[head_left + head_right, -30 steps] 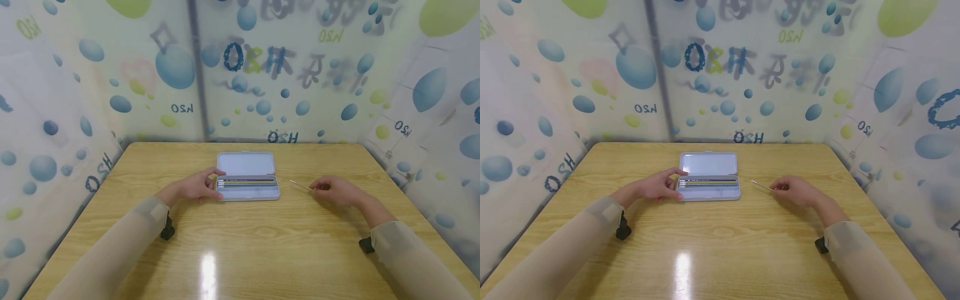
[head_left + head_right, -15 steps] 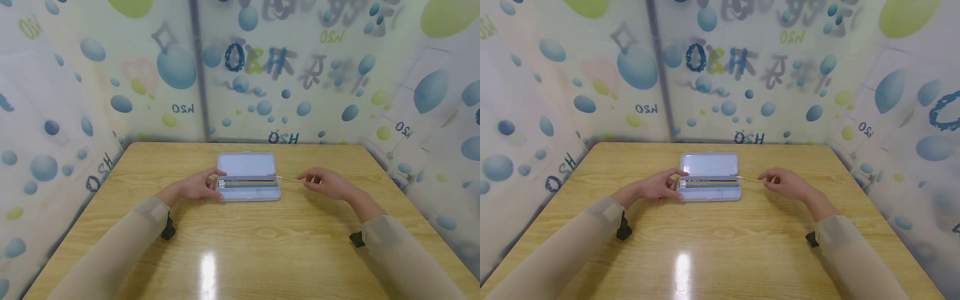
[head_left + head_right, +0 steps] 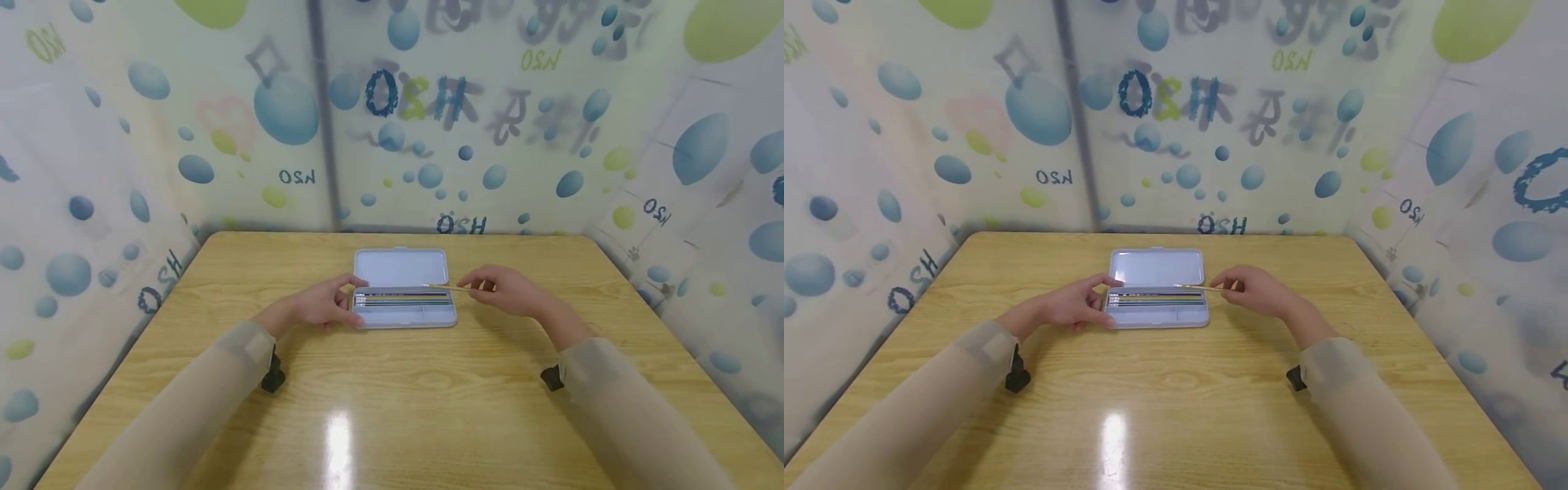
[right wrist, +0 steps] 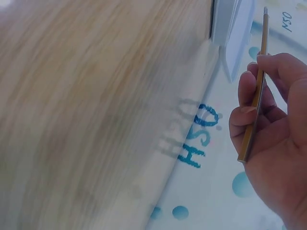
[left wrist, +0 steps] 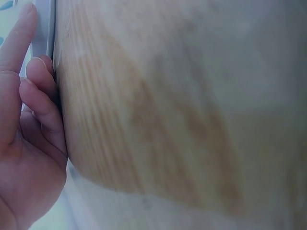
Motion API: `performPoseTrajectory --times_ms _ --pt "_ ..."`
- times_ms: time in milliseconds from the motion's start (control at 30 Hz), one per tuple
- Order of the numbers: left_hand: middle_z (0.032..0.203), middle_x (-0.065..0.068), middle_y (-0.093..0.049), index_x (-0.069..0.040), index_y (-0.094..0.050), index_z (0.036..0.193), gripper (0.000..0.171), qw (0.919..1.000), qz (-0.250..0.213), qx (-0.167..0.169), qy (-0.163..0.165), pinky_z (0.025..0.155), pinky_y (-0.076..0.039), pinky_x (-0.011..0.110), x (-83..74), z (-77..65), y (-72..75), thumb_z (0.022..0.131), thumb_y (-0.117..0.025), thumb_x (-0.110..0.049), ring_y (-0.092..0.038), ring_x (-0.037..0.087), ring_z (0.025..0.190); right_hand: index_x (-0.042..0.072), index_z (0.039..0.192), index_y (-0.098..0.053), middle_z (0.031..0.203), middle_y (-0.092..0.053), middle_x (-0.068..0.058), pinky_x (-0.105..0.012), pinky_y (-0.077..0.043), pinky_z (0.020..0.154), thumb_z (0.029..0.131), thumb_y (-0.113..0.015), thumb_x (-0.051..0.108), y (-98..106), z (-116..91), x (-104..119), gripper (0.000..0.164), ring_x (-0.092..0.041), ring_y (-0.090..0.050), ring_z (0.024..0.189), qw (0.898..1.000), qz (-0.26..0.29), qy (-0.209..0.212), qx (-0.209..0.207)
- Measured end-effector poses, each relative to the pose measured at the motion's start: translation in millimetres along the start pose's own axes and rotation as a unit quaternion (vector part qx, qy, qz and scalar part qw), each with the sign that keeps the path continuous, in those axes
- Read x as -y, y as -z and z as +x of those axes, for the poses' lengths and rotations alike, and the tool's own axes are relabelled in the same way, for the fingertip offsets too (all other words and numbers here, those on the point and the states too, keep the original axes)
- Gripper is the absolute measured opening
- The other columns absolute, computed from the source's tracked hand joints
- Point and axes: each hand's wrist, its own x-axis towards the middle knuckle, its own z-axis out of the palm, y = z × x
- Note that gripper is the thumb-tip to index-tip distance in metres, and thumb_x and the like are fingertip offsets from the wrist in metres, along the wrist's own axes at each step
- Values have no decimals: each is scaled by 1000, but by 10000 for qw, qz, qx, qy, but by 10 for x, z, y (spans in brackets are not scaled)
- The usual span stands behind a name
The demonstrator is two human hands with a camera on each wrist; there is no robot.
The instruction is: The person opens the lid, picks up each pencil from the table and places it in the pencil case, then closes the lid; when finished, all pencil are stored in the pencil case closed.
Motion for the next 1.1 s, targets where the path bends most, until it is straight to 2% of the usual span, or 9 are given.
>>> performPoseTrajectory --times_ms 233,367,633,833,1100 --pt "83 2 -54 -28 -38 166 90 10000 -54 -5 -22 54 -42 26 8 9 -4 93 -90 -39 -45 15 56 16 131 -79 122 -75 -5 -38 -55 91 109 -69 17 -141 220 197 24 -19 -65 102 9999 33 120 88" --pt "83 2 -55 -27 -40 165 89 10000 -41 -15 -73 55 -44 26 3 3 -14 93 -91 -39 -46 15 57 17 132 -79 129 -74 -5 -40 -57 92 110 -67 17 -233 329 291 24 -20 -67 105 9993 187 191 258" --pt "80 2 -55 -26 -40 165 88 9999 -65 -29 -140 54 -45 26 7 8 -8 93 -91 -37 -47 15 56 16 128 -79 126 -73 -4 -42 -56 101 109 -67 13 -365 498 423 23 -21 -64 111 9987 153 345 357" --pt "80 1 -56 -26 -40 164 89 9999 -50 -9 -131 54 -45 25 14 10 -1 93 -91 -38 -47 15 57 15 125 -82 123 -72 -6 -41 -55 99 109 -68 11 -450 571 464 21 -20 -62 107 9980 137 470 408" --pt "82 2 -56 -28 -40 164 89 9999 -106 -7 -70 54 -43 26 4 9 0 92 -91 -39 -47 16 57 18 123 -83 120 -72 -4 -38 -53 95 108 -71 15 -518 646 521 19 -18 -60 103 9984 8 360 425"
